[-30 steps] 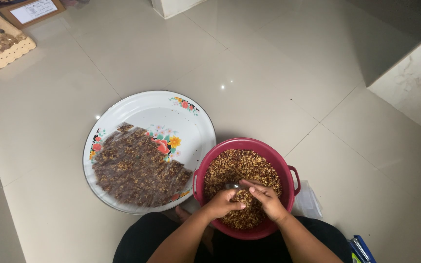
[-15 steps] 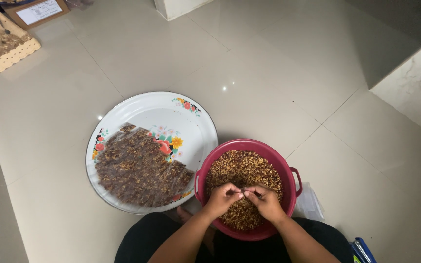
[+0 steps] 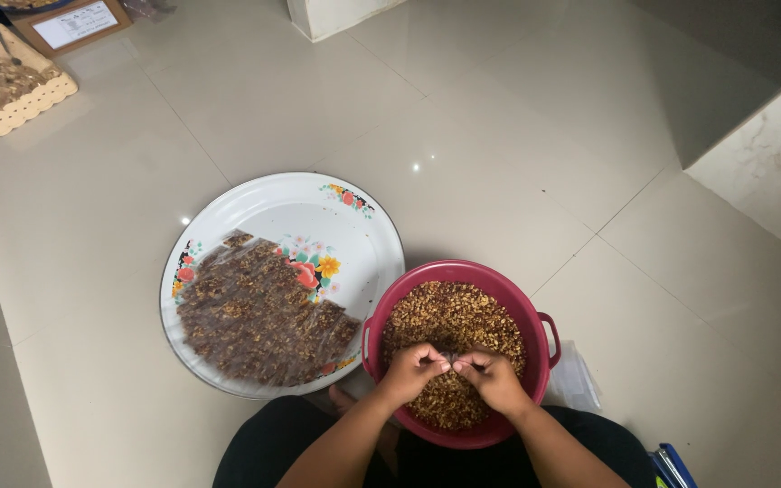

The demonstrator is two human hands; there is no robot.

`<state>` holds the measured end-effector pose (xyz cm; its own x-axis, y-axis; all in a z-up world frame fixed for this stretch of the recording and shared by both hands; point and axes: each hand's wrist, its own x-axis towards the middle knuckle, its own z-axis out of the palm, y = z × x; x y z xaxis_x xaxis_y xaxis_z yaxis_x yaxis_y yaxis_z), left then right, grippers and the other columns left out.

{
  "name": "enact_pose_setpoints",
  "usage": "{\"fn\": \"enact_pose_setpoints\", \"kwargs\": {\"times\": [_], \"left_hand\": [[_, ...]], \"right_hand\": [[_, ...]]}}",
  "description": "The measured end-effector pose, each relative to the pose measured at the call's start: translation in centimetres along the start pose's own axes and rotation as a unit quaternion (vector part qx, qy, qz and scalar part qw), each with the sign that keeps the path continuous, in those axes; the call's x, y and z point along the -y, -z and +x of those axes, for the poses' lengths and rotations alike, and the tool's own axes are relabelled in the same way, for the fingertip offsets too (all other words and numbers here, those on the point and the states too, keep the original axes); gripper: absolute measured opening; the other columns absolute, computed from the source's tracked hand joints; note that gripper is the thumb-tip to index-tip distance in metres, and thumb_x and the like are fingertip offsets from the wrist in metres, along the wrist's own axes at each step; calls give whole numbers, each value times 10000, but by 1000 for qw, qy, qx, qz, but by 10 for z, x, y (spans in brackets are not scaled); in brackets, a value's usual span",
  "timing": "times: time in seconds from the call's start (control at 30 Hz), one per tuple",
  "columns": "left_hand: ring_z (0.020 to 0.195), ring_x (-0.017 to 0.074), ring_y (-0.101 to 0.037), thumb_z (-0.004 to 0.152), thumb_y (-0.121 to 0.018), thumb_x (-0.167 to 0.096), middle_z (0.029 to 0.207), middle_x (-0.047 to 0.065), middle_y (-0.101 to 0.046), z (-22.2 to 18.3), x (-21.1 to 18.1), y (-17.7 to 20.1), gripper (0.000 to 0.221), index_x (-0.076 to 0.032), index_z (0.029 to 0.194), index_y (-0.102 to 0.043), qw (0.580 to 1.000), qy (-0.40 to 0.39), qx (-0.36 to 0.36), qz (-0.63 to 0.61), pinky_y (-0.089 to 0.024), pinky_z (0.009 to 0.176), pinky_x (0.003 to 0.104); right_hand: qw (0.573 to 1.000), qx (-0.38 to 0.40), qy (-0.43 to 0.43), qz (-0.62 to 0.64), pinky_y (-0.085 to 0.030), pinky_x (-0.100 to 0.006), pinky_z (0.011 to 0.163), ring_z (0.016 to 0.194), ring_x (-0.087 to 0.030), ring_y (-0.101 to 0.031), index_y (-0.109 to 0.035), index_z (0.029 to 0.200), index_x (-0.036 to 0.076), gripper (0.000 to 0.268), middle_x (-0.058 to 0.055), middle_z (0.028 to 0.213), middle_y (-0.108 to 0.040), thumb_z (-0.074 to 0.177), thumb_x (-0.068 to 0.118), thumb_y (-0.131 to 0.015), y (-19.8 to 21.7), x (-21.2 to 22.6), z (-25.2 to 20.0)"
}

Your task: Packaging small food items into plastic bags using a spoon while sitting on the floor.

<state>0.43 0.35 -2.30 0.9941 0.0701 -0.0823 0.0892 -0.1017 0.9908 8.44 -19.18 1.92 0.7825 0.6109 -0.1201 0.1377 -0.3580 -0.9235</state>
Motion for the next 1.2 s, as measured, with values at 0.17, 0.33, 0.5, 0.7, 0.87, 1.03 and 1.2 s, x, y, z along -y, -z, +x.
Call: {"fn": "enact_pose_setpoints", "kwargs": {"times": [0.17,0.33,0.5,0.7,0.87,1.03,1.2], "left_hand": [[789,129,-667,957,-679,-201,952,58,-737,-3,-11,1,164,-79,1066,-692,999,2,49,17,-547,736,279],[661,86,-594,929,-740,-160,817,13,-722,-3,-10,0,96,-90,994,-734,999,37,32,20,-484,652,237],[642,81,-587,894,-768,-171,821,47,-701,-3,-15,4,149,-58,928,-677,994,44,87,-43,-473,585,204],[711,82,-654,910,-754,-180,891,26,-766,-6,-20,2,140,-111,1031,-766,996,30,75,-36,-505,680,212],[849,151,-685,845,-764,-106,952,70,-747,0,-14,1,105,-71,943,-757,995,49,-1,-91,-566,815,281],[1045,191,-702,928,-662,-158,1171,100,-750,-3,-34,7,284,-59,1188,-722,990,81,12,-116,-550,960,325],[1008,197,-760,924,-677,-161,1128,113,-791,-2,-37,7,252,-81,1148,-761,991,95,-17,-95,-607,949,349]], "right_hand": [[1000,-14,-5,7,-566,-254,688,676,-131,-655,-810,856,49,83,-49,808,-756,876,109,-756,2,-1,0],[999,-6,-24,24,-589,-252,710,706,-129,-695,-810,883,50,71,-62,834,-777,883,66,-741,0,-4,0],[998,7,-9,59,-572,-251,631,656,-134,-680,-827,888,42,73,-77,794,-781,849,21,-769,0,-15,4],[990,14,-41,136,-560,-298,729,759,-166,-630,-655,953,37,95,-76,850,-651,899,8,-727,2,-16,8],[978,119,-108,131,-623,-319,772,837,-188,-684,-643,1155,37,286,-104,979,-692,889,94,-733,-7,-13,5],[974,135,-137,121,-689,-311,732,761,-182,-720,-670,1089,0,159,-106,899,-701,931,15,-676,-12,-21,5],[975,152,-101,130,-670,-326,798,827,-187,-731,-626,1187,38,284,-111,964,-707,913,48,-701,-14,-21,3]]}}
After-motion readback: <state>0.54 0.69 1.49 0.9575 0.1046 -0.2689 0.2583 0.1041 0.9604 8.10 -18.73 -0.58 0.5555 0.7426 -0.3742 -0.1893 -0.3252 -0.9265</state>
